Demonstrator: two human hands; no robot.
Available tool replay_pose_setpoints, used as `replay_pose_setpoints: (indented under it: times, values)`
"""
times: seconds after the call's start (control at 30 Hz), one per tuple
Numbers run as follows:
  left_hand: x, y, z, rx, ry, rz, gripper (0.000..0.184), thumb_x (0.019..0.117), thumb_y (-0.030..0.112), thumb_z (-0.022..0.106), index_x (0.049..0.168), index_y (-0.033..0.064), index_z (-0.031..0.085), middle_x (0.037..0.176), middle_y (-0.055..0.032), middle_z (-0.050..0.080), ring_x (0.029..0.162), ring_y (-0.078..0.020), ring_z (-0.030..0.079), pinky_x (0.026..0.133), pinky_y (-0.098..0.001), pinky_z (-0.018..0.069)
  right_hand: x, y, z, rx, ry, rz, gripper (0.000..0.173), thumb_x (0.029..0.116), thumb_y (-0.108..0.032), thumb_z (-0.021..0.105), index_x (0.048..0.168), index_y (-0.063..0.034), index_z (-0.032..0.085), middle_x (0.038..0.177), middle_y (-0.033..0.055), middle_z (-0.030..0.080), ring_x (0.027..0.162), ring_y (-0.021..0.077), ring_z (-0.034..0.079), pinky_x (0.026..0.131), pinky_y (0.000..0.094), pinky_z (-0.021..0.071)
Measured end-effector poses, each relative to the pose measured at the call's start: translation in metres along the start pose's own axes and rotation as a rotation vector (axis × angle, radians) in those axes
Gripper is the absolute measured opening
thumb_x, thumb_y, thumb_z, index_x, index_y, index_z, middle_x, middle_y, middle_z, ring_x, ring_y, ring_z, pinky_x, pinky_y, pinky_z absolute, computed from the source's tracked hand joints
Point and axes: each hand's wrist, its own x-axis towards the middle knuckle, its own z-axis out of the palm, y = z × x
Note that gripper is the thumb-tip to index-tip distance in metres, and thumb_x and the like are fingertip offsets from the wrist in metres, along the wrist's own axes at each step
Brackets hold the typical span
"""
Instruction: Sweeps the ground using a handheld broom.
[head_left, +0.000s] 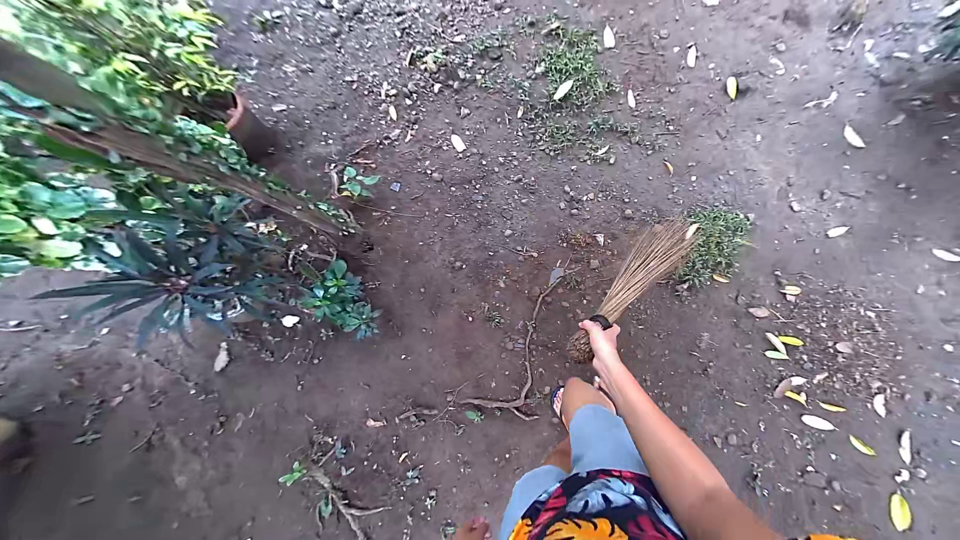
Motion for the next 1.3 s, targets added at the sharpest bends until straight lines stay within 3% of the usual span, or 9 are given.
replay_pose_setpoints:
  times: [0.3,0.53,0.67,0.77,0.83,0.97,1.1,1.23,1.3]
  values:
    - [0.014,0.225,-0.025,0.043,0.008,0.194,0.037,0.1077,0.012,0.051,0.14,-0.0061,0.051,0.125,-0.0275,0.065,0.106,-0.0342,0.069,0.094,-0.0477,0.0549,-0.008,-0.065,0.072,-0.179,-0.433,0.075,0.087,0.0838,-0.008,0.08,0.156,-0.0051,0.031,0.14,0.0254,0.054,0.123,0.0339,0.058,0.101,0.0504,0.0503]
    - [0.003,0.36,-0.078,0.125,0.052,0.267,0.037,0.1078,0.013,0.051,0.141,-0.004,0.052,0.125,-0.0264,0.066,0.107,-0.0332,0.069,0.094,-0.0474,0.0553,0.112,-0.167,0.094,-0.32,-0.566,0.124,0.077,0.0846,-0.014,0.081,0.15,-0.003,0.042,0.135,0.0258,0.059,0.117,0.0356,0.062,0.099,0.0522,0.0524]
    - [0.001,0.414,-0.099,0.183,0.048,0.224,0.037,0.1076,0.011,0.051,0.14,-0.0055,0.051,0.123,-0.0273,0.065,0.105,-0.033,0.07,0.093,-0.0462,0.0558,0.183,-0.221,0.018,-0.13,-0.454,0.187,0.06,0.0961,-0.015,0.066,0.15,-0.0054,0.04,0.113,0.0198,0.067,0.088,0.0274,0.069,0.08,0.0434,0.0588]
    - [0.004,0.45,-0.103,0.236,0.022,0.203,0.037,0.1078,0.012,0.051,0.14,-0.0047,0.051,0.121,-0.0259,0.066,0.102,-0.0311,0.07,0.091,-0.0451,0.056,0.227,-0.236,-0.064,0.259,-0.261,0.244,0.027,0.1047,-0.016,0.048,0.127,-0.002,0.051,0.091,0.0126,0.066,0.07,0.0187,0.066,0.064,0.0329,0.0576]
    - [0.003,0.474,-0.103,0.256,0.006,0.198,0.037,0.1079,0.013,0.051,0.141,-0.0034,0.051,0.123,-0.0254,0.066,0.104,-0.0315,0.07,0.092,-0.0458,0.0556,0.246,-0.236,-0.115,0.519,-0.088,0.188,0.023,0.1047,-0.019,0.047,0.116,-0.0007,0.053,0.084,0.0116,0.065,0.066,0.018,0.066,0.06,0.0315,0.0583]
    - [-0.007,0.514,-0.101,0.263,-0.001,0.262,0.037,0.108,0.013,0.051,0.141,-0.0032,0.052,0.122,-0.0249,0.066,0.106,-0.0314,0.069,0.094,-0.0456,0.0558,0.236,-0.255,-0.177,0.928,0.218,0.024,0.022,0.1016,-0.02,0.05,0.118,-0.0057,0.05,0.091,0.0103,0.062,0.072,0.0177,0.067,0.063,0.0319,0.0606]
    - [-0.014,0.533,-0.106,0.225,0.01,0.287,0.036,0.1082,0.012,0.05,0.141,-0.0036,0.051,0.122,-0.0249,0.066,0.105,-0.03,0.069,0.092,-0.0439,0.0556,0.204,-0.283,-0.139,0.626,0.394,0.057,0.019,0.0982,-0.021,0.056,0.11,-0.0063,0.053,0.08,0.0074,0.062,0.063,0.0152,0.063,0.055,0.0317,0.0558]
    - [-0.009,0.528,-0.114,0.212,0.011,0.233,0.037,0.108,0.01,0.05,0.141,-0.005,0.05,0.125,-0.027,0.064,0.107,-0.0326,0.069,0.092,-0.0456,0.0557,0.183,-0.261,-0.09,0.435,0.416,0.088,0.045,0.0949,-0.019,0.066,0.132,0.0013,0.051,0.1,0.018,0.064,0.08,0.0256,0.065,0.07,0.0444,0.0573]
    - [-0.002,0.522,-0.117,0.228,0.005,0.194,0.036,0.1079,0.011,0.051,0.14,-0.0052,0.051,0.124,-0.0273,0.065,0.106,-0.0329,0.069,0.091,-0.046,0.0554,0.176,-0.252,-0.093,0.584,0.348,0.064,0.02,0.0983,-0.015,0.058,0.113,-0.0009,0.055,0.081,0.0118,0.066,0.064,0.019,0.067,0.058,0.0344,0.0594]
